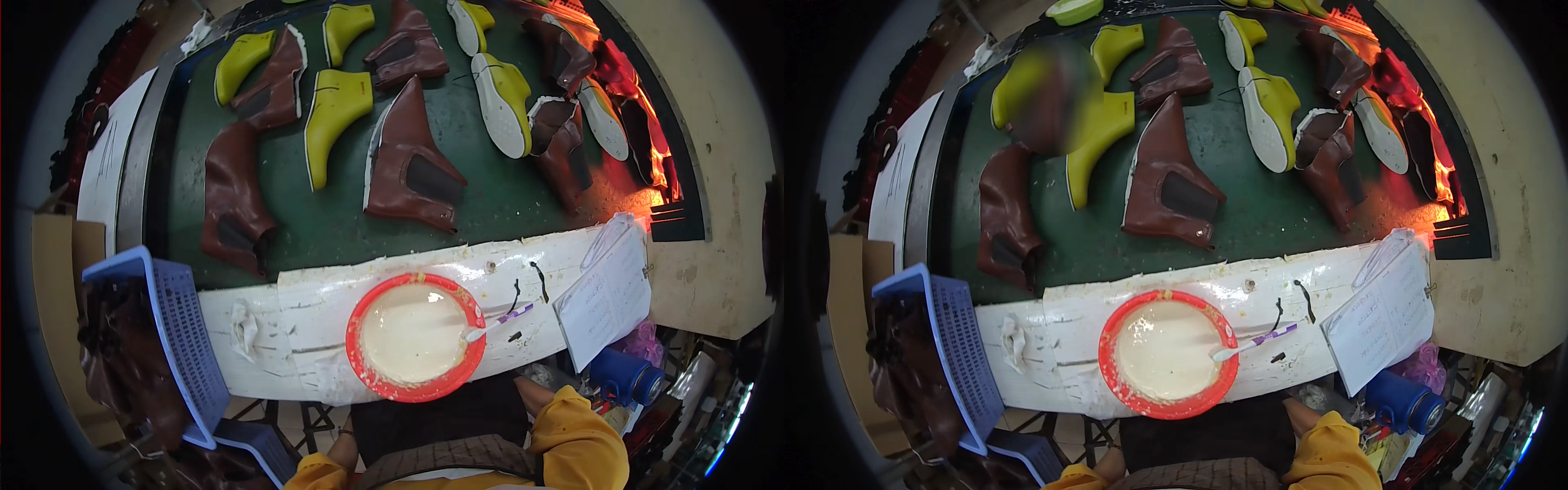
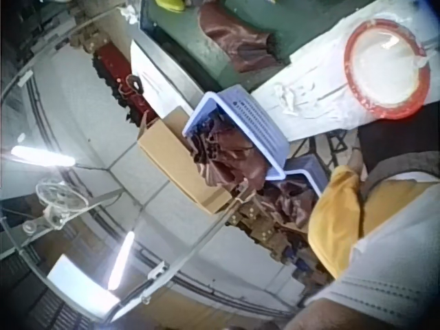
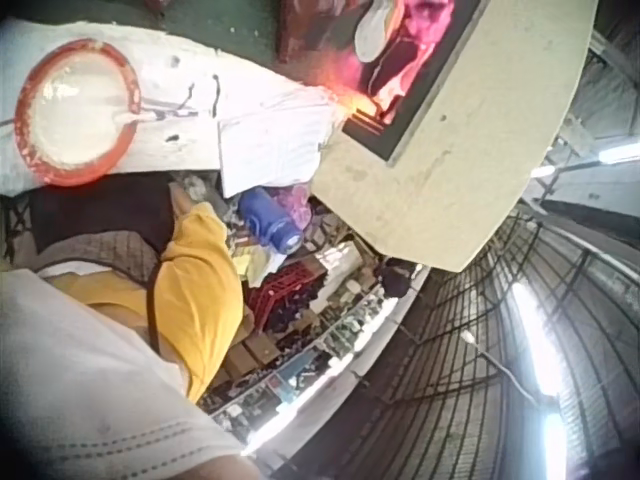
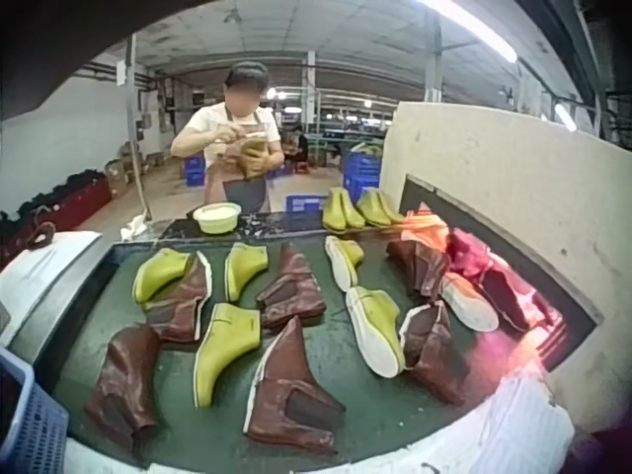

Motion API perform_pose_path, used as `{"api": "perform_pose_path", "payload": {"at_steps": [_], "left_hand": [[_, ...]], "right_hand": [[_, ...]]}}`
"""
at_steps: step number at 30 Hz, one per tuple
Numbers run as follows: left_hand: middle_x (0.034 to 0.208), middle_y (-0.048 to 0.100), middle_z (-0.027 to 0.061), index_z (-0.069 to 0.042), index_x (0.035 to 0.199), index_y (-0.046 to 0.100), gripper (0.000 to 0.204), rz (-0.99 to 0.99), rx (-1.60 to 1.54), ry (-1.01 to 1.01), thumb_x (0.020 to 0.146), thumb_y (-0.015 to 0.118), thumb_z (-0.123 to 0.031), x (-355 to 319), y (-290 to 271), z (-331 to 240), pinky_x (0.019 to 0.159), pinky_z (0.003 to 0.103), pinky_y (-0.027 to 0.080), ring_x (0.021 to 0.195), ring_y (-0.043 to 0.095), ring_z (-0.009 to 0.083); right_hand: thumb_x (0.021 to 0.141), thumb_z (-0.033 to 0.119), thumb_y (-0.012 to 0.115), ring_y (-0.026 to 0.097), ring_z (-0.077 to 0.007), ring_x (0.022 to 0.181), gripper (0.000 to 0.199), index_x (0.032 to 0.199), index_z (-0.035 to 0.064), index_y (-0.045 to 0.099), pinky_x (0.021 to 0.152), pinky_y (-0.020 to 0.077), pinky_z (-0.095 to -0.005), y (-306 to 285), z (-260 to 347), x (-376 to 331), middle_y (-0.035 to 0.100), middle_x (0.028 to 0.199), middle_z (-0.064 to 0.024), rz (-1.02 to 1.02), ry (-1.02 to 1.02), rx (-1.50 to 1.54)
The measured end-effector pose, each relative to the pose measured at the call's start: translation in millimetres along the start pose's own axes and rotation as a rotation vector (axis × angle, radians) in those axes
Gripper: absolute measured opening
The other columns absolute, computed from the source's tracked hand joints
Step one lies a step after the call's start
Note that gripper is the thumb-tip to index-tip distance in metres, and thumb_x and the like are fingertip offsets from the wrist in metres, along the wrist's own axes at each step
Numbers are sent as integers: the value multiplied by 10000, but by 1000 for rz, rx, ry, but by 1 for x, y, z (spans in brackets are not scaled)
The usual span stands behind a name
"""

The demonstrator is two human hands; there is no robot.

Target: The recorder is applying white glue to the edges of leather shoe uppers using a small brush.

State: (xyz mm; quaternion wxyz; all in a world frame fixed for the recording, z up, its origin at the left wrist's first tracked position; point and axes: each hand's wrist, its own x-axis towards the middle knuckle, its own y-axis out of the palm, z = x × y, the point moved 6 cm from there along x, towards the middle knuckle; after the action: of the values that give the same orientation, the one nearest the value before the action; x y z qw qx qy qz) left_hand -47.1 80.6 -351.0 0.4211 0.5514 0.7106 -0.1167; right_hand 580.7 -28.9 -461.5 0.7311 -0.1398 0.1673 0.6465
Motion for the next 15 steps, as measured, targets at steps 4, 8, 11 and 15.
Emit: {"api": "perform_pose_path", "payload": {"at_steps": [4,8,11,15], "left_hand": [[1132,729,172,89,1201,674,389,-70,-56,-6,1053,541,-246,-37,-52,35,827,366,585,910,705,254],[1131,729,170,90,1199,674,389,-140,-114,33,1051,545,-246,-98,-101,68,826,364,585,909,705,255],[1131,729,170,91,1198,674,390,-146,-114,5,1050,548,-247,-91,-100,63,825,363,584,908,705,255],[1129,729,168,92,1197,674,391,-156,-136,8,1048,552,-248,-88,-103,60,824,362,584,906,704,255]], "right_hand": [[1044,333,563,687,-262,980,425,1188,-55,658,868,524,-428,-10,-27,21,735,1010,-153,69,24,-81],[1045,332,562,689,-261,976,425,1187,-57,659,864,526,-427,5,-25,51,736,1007,-153,161,6,-149],[1046,330,561,690,-261,974,424,1187,-57,660,862,528,-426,-12,-28,2,736,1005,-152,150,21,-190],[1047,328,560,692,-260,970,423,1186,-59,661,858,530,-425,-3,-19,-8,736,1003,-152,163,4,-250]]}}
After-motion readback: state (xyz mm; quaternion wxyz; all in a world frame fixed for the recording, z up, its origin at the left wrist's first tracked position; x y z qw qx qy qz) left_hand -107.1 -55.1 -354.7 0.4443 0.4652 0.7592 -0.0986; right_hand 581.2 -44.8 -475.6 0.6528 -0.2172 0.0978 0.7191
